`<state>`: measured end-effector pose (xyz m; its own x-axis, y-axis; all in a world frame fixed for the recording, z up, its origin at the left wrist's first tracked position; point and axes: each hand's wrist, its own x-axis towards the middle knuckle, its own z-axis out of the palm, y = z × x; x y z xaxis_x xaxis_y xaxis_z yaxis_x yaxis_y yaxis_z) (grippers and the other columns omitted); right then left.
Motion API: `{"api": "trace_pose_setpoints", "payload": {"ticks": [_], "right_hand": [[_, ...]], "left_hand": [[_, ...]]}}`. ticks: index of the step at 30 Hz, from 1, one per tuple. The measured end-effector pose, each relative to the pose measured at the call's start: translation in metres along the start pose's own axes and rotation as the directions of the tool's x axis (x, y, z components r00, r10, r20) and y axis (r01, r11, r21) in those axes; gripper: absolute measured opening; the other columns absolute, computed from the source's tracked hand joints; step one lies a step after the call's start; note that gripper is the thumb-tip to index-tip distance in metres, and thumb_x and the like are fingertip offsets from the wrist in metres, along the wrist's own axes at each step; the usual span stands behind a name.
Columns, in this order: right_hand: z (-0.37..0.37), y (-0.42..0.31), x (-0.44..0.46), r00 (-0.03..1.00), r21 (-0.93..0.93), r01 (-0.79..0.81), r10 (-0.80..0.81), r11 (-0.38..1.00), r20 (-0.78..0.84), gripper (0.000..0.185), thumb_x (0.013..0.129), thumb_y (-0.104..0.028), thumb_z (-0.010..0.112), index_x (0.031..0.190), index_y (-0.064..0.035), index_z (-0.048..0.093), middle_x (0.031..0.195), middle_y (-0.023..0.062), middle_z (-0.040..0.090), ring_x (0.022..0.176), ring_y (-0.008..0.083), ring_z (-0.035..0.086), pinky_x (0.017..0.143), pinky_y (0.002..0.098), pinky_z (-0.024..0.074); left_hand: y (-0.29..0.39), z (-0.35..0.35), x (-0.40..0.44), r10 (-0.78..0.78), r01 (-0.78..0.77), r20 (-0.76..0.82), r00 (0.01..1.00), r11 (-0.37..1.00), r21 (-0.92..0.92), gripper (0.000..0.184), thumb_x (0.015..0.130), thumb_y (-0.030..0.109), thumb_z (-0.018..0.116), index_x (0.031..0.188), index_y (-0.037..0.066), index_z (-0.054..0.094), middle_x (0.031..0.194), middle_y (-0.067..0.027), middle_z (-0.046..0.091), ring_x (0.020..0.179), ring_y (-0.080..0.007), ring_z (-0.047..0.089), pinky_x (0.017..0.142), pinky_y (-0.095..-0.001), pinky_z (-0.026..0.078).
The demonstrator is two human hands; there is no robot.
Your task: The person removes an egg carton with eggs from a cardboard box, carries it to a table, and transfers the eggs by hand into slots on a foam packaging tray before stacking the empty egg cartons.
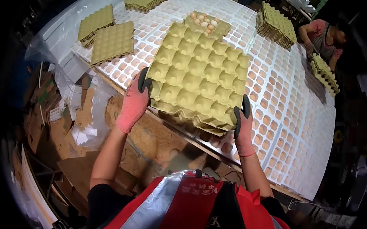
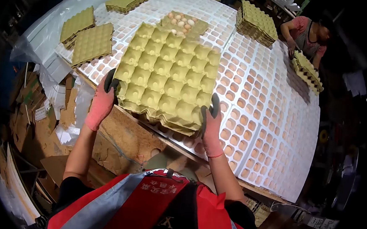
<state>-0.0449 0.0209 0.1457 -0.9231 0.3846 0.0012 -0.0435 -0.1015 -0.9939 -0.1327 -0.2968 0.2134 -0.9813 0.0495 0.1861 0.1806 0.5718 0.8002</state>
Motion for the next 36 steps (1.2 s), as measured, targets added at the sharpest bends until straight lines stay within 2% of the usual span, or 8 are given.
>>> {"api": "trace_pose_setpoints", "payload": {"ticks": [12,14,20,22,26,30,34,36], "right_hand": [[-0.030,0.067,-0.017,0.997,-0.612,0.076,-0.063,0.787,0.042,0.065,0.089,-0.012,0.058,0.147,0.0007,0.032,0.148,0.0239,0.038,0.135,0.0367,0.040,0.110,0.0408,0.0362],[-0.033,0.082,-0.010,0.996,-0.083,-0.088,0.089,0.993,0.007,0.064,0.089,-0.015,0.061,0.146,-0.0016,0.037,0.141,0.0162,0.047,0.125,0.0277,0.050,0.106,0.0386,0.0414],[-0.048,0.084,-0.002,0.966,0.215,-0.227,0.191,0.950,0.177,0.054,0.087,0.000,0.051,0.141,0.0026,0.046,0.127,0.0063,0.059,0.111,0.0158,0.057,0.096,0.0276,0.0460],[-0.011,0.058,0.008,0.978,0.148,-0.147,0.121,0.978,0.170,0.051,0.088,-0.003,0.052,0.139,0.0034,0.049,0.126,0.0057,0.060,0.108,0.0144,0.057,0.094,0.0268,0.0461],[0.101,0.014,0.069,0.957,0.150,0.100,-0.136,0.984,0.255,0.045,0.095,-0.008,0.050,0.138,0.0061,0.049,0.128,0.0084,0.060,0.111,0.0146,0.055,0.097,0.0280,0.0434],[0.261,-0.021,0.170,0.878,0.191,0.215,-0.276,0.958,0.391,0.041,0.098,-0.015,0.057,0.134,0.0048,0.056,0.127,0.0075,0.062,0.112,0.0119,0.057,0.098,0.0267,0.0445],[0.463,-0.051,0.292,0.828,0.216,0.247,-0.322,0.945,0.459,0.036,0.096,-0.020,0.061,0.119,0.0066,0.065,0.108,0.0065,0.070,0.094,0.0107,0.061,0.084,0.0254,0.0488],[0.538,-0.038,0.353,0.795,-0.027,0.558,-0.524,0.830,0.305,0.044,0.097,-0.035,0.058,0.116,0.0049,0.065,0.097,0.0153,0.071,0.083,0.0213,0.062,0.079,0.0318,0.0484]], "left_hand": [[-0.137,0.084,-0.022,-0.278,0.315,0.234,0.932,0.939,-0.139,0.050,0.098,0.024,0.054,0.143,0.002,0.046,0.131,-0.0152,0.058,0.121,-0.0263,0.055,0.098,-0.0345,0.045],[-0.117,0.081,-0.018,-0.261,0.477,0.502,0.825,0.797,-0.371,0.058,0.098,0.033,0.060,0.144,0.003,0.043,0.115,-0.0025,0.062,0.087,-0.0102,0.056,0.070,-0.0247,0.048],[-0.110,0.087,-0.032,-0.190,0.219,0.134,0.973,0.942,-0.254,0.055,0.091,0.009,0.055,0.144,0.004,0.045,0.106,-0.0008,0.062,0.082,-0.0092,0.055,0.069,-0.0237,0.048],[-0.062,0.046,-0.025,-0.315,0.342,0.146,0.938,0.758,-0.556,0.056,0.087,0.007,0.050,0.142,-0.003,0.043,0.126,-0.0115,0.059,0.113,-0.0184,0.057,0.097,-0.0282,0.045],[-0.100,-0.040,0.022,-0.291,0.295,0.170,0.942,0.469,-0.832,0.052,0.084,0.004,0.049,0.135,-0.002,0.050,0.117,-0.0094,0.063,0.108,-0.0187,0.060,0.095,-0.0297,0.048],[-0.205,-0.138,0.063,0.158,-0.161,-0.036,0.987,0.976,-0.144,0.032,0.079,-0.015,0.055,0.107,-0.001,0.060,0.116,-0.0116,0.062,0.113,-0.0206,0.060,0.096,-0.0335,0.049],[-0.219,-0.165,0.137,-0.203,-0.061,-0.134,0.970,0.331,-0.942,0.043,0.095,0.000,0.054,0.137,0.003,0.047,0.130,-0.0095,0.058,0.119,-0.0187,0.057,0.101,-0.0331,0.047],[-0.276,-0.133,0.174,-0.291,-0.030,-0.270,0.918,0.627,-0.778,0.047,0.100,0.016,0.056,0.139,-0.005,0.040,0.129,-0.0152,0.055,0.116,-0.0247,0.054,0.101,-0.0350,0.042]]}}
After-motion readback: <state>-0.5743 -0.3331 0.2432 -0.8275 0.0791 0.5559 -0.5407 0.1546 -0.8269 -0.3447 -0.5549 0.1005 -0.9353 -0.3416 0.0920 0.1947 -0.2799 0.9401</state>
